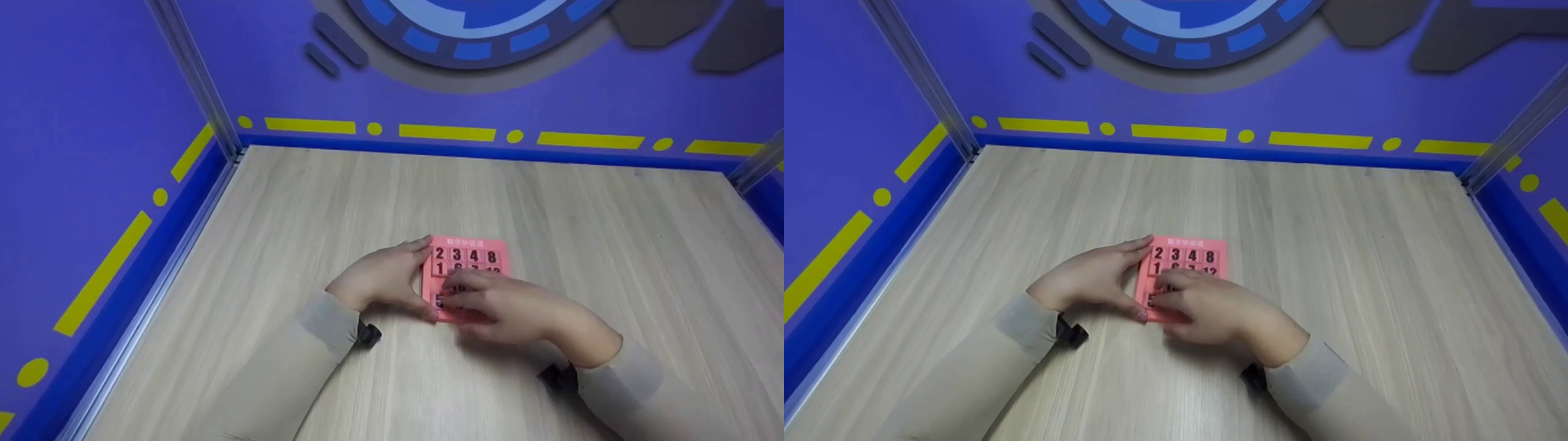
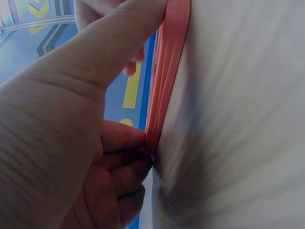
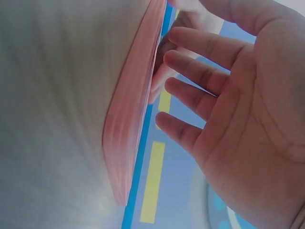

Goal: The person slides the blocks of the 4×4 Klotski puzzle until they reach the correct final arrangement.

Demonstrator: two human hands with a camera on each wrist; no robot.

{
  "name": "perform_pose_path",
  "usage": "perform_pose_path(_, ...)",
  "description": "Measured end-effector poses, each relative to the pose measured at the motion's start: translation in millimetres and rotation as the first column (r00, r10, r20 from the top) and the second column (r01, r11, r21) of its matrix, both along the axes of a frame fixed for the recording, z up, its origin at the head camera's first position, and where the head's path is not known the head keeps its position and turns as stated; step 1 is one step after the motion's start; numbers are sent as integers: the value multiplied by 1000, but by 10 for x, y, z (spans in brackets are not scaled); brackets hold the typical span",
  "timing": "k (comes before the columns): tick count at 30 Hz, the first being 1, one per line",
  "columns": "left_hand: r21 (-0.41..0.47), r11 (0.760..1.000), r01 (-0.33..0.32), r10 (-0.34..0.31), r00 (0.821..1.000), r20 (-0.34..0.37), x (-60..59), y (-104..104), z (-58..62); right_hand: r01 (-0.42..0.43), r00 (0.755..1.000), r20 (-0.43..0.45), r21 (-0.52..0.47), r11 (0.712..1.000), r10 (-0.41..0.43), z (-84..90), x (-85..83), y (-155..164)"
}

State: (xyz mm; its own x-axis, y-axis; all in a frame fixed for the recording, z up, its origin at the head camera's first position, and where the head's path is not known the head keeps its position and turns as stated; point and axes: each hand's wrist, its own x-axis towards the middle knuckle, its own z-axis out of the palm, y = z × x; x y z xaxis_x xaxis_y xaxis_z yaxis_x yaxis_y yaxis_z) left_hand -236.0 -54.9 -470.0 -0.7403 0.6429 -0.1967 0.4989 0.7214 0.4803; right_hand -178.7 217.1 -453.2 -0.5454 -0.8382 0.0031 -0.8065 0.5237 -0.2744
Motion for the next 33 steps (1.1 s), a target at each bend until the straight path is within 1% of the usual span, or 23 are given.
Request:
perform_pose_path(3,2,1000,-2,2,1000,3,-1,2,-8,-26,1000,4,21,999,26,-3,75,-34)
perform_pose_path(5,3,1000,-2,2,1000,5,0,4,-15,-29,1000,6,46,999,29,-2,105,-54)
perform_pose_path(8,1,1000,-2,2,1000,4,1,5,-27,-12,1000,7,76,997,11,-7,118,-66)
perform_pose_path(19,3,1000,3,-3,1000,-3,-12,9,-11,61,997,34,104,993,-65,1,100,-45)
perform_pose_path(25,-13,1000,7,-7,1000,-1,-15,6,-13,108,990,75,131,985,-119,-6,113,-24)
perform_pose_path(29,-20,1000,7,-7,1000,12,-8,9,5,140,981,117,145,979,-157,-9,108,-4)
perform_pose_path(33,-30,999,13,-13,1000,12,-9,12,16,151,975,141,145,978,-172,-11,103,21)
